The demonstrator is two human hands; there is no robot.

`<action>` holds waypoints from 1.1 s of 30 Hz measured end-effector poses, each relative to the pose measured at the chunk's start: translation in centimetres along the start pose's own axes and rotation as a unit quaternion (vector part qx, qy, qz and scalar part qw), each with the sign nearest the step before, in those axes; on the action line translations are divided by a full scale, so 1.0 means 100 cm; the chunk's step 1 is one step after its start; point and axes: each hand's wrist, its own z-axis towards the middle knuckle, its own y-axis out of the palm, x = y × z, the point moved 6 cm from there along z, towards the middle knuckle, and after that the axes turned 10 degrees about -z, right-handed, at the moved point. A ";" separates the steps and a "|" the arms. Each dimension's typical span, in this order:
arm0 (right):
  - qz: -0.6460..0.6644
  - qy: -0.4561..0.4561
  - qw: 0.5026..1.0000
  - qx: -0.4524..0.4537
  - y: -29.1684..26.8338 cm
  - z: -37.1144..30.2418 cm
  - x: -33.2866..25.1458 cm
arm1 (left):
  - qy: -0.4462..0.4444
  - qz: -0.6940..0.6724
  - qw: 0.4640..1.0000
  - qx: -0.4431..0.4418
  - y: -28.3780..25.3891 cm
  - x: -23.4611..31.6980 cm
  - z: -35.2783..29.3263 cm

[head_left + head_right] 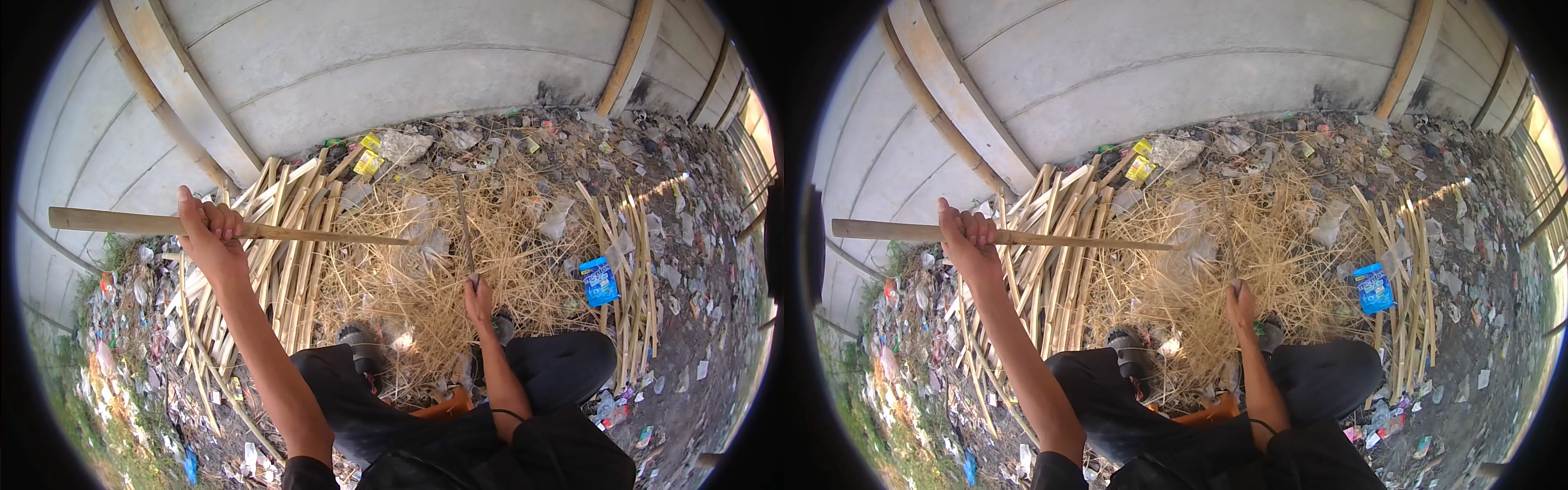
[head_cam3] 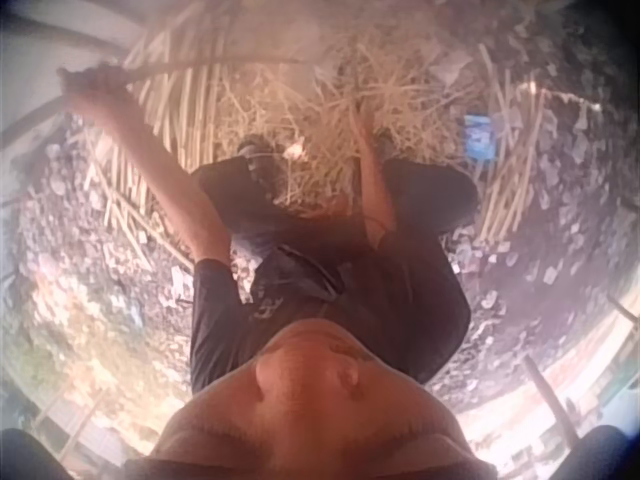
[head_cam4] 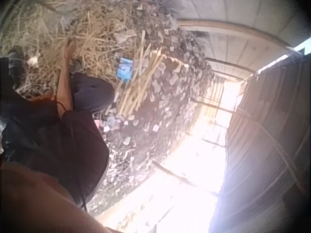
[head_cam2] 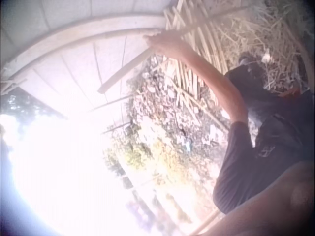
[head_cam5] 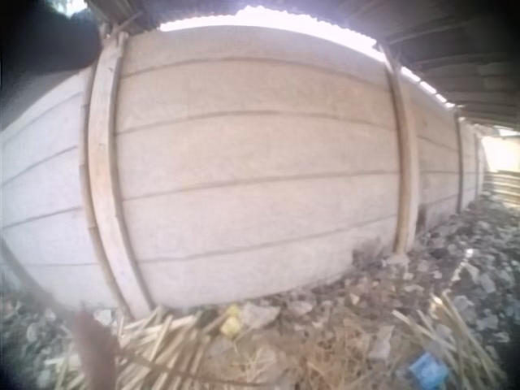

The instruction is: The person sits on the ground and uses a machete to split a long bamboo pole into thin strips. They hold the pole with one hand and repeatedly strike it with the machete to separate the layers, creating a pile of bamboo strips.

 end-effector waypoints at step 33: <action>0.235 0.137 0.944 -0.189 0.073 -0.055 -0.061 | -0.026 -0.004 0.999 0.046 -0.090 -0.028 0.043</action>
